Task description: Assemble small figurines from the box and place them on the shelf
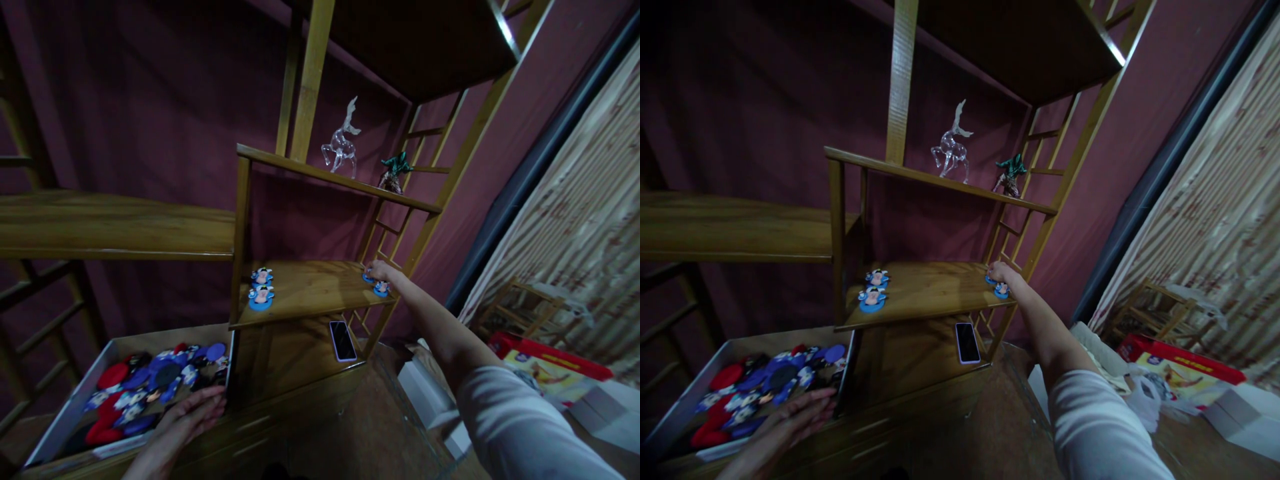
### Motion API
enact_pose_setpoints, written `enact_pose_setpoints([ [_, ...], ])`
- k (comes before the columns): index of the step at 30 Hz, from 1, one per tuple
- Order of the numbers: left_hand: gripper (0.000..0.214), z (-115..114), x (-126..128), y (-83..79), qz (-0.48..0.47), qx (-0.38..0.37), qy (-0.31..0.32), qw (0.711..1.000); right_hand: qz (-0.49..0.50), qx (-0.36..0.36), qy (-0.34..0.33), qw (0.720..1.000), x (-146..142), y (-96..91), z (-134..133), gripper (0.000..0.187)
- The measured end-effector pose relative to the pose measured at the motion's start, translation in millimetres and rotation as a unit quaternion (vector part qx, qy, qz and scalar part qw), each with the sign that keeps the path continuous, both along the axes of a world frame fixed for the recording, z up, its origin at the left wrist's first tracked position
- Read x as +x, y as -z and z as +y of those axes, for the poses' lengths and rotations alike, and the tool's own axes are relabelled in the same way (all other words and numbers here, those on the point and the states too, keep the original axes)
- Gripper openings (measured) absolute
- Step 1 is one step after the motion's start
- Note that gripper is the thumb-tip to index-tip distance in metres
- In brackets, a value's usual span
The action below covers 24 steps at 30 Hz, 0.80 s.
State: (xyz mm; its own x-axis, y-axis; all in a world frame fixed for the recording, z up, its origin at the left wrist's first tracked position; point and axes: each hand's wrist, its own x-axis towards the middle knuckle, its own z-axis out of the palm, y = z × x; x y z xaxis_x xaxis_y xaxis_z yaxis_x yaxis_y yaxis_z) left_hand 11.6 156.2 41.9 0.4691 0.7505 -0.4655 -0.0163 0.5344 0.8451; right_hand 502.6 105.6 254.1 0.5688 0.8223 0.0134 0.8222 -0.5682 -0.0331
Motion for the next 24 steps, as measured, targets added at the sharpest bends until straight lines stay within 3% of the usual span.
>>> enact_pose_setpoints([
  [8, 0.047, -4.2, -0.5, -5.4, 0.003, 0.017, -0.01, 1.0, 0.005, -0.037, 0.013, 0.999, -5.7, -5.0, 3.0, 0.028],
  [13, 0.053, 1.6, -3.3, 0.5, 0.007, 0.02, -0.008, 1.0, 0.004, -0.052, 0.026, 0.998, -6.2, -14.4, 4.6, 0.026],
  [18, 0.055, 4.1, -4.1, 3.5, 0.003, 0.021, -0.006, 1.0, 0.021, -0.04, 0.049, 0.998, -10.5, -19.2, 0.3, 0.036],
  [24, 0.056, 2.1, -3.9, 1.2, 0.01, 0.024, -0.007, 1.0, 0.023, -0.025, 0.063, 0.997, -16.9, -15.8, 0.7, 0.032],
])
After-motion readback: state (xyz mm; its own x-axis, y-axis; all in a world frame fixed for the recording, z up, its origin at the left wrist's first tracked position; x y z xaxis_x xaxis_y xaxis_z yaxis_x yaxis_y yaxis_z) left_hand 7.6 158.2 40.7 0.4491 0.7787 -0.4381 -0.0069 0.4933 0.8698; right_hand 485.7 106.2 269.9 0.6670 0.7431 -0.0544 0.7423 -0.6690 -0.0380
